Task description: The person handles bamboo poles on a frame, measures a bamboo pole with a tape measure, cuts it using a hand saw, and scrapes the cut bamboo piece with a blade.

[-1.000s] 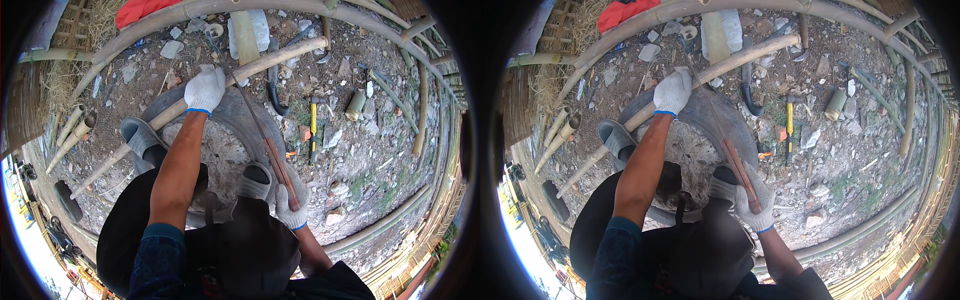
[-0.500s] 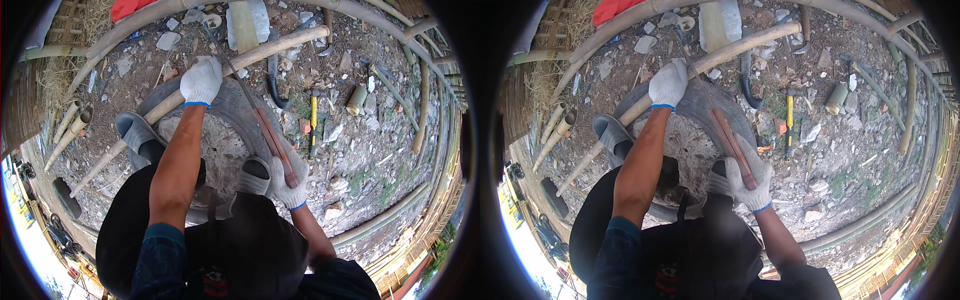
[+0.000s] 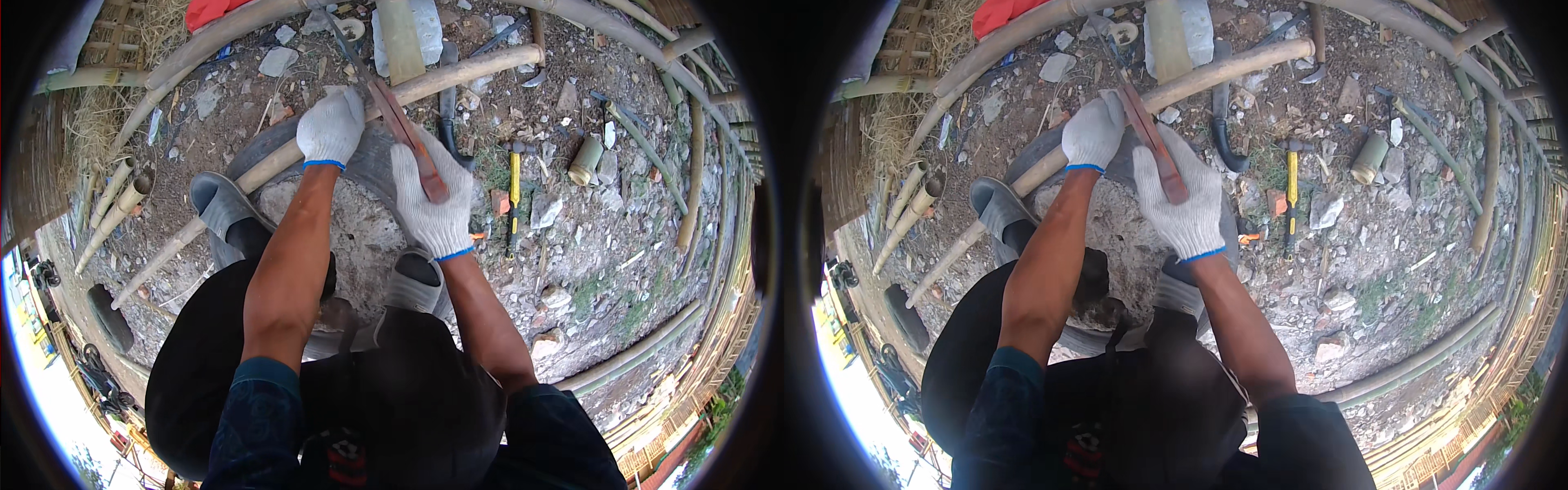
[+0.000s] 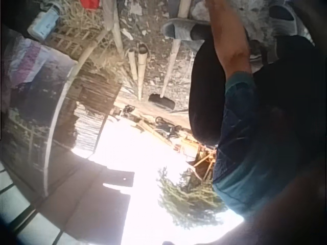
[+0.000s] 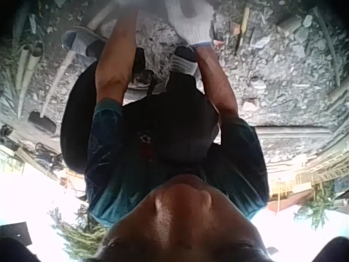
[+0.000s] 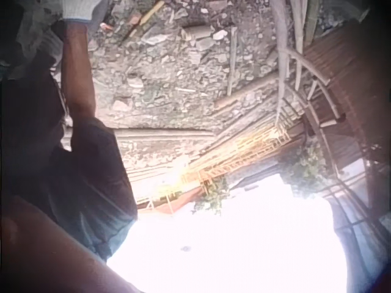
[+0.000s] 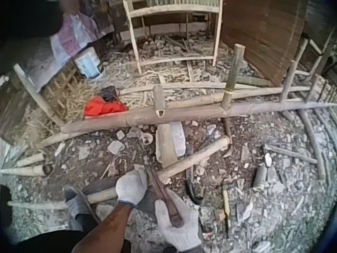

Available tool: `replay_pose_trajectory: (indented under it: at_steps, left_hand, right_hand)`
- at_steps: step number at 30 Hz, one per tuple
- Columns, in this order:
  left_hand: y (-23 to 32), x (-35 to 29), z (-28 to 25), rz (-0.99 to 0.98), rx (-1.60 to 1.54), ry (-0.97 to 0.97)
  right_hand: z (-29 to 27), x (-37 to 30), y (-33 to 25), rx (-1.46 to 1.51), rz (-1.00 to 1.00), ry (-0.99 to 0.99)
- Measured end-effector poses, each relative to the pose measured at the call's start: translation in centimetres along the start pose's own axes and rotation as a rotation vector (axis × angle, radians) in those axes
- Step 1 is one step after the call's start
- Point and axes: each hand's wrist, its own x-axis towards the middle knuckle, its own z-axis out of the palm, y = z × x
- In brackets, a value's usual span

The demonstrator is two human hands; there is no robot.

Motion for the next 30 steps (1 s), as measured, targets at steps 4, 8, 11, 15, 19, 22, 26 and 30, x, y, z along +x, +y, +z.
replay_pose_trajectory:
  at_steps: [4, 8, 11, 15, 19, 22, 26, 30]
  left_hand:
    - [-0.1, -1.6, -0.1, -0.096, -0.03, -0.061]
    - [-0.6, -1.2, -0.9, -0.118, 0.002, -0.03]
    - [-0.9, -1.2, -0.9, -0.073, 0.037, 0.004]
    - [0.0, -1.2, 1.0, -0.092, -0.043, 0.081]
    - [0.3, -1.0, -1.1, -0.075, -0.019, 0.098]
    - [-0.2, -0.6, -0.9, -0.177, -0.048, 0.044]
    - [2.0, -0.9, -1.5, -0.093, -0.091, -0.039]
    - [1.6, -0.8, -2.1, -0.05, -0.055, -0.062]
  right_hand:
    - [-0.5, -3.7, 0.8, -0.002, -0.053, 0.017]
    - [-8.8, -14.4, 0.0, 0.127, 0.265, -0.138]
    - [-8.7, -13.3, -1.5, 0.062, 0.085, -0.127]
    - [0.4, 0.0, -1.8, -0.094, -0.067, 0.093]
    - [1.4, -0.6, 0.5, 0.222, 0.029, 0.115]
    - [1.3, -0.8, 1.8, 0.14, 0.028, 0.026]
    - [0.1, -2.4, 3.1, 0.102, -0.006, 0.046]
    - [-0.1, -2.1, 3.5, 0.088, -0.04, 0.057]
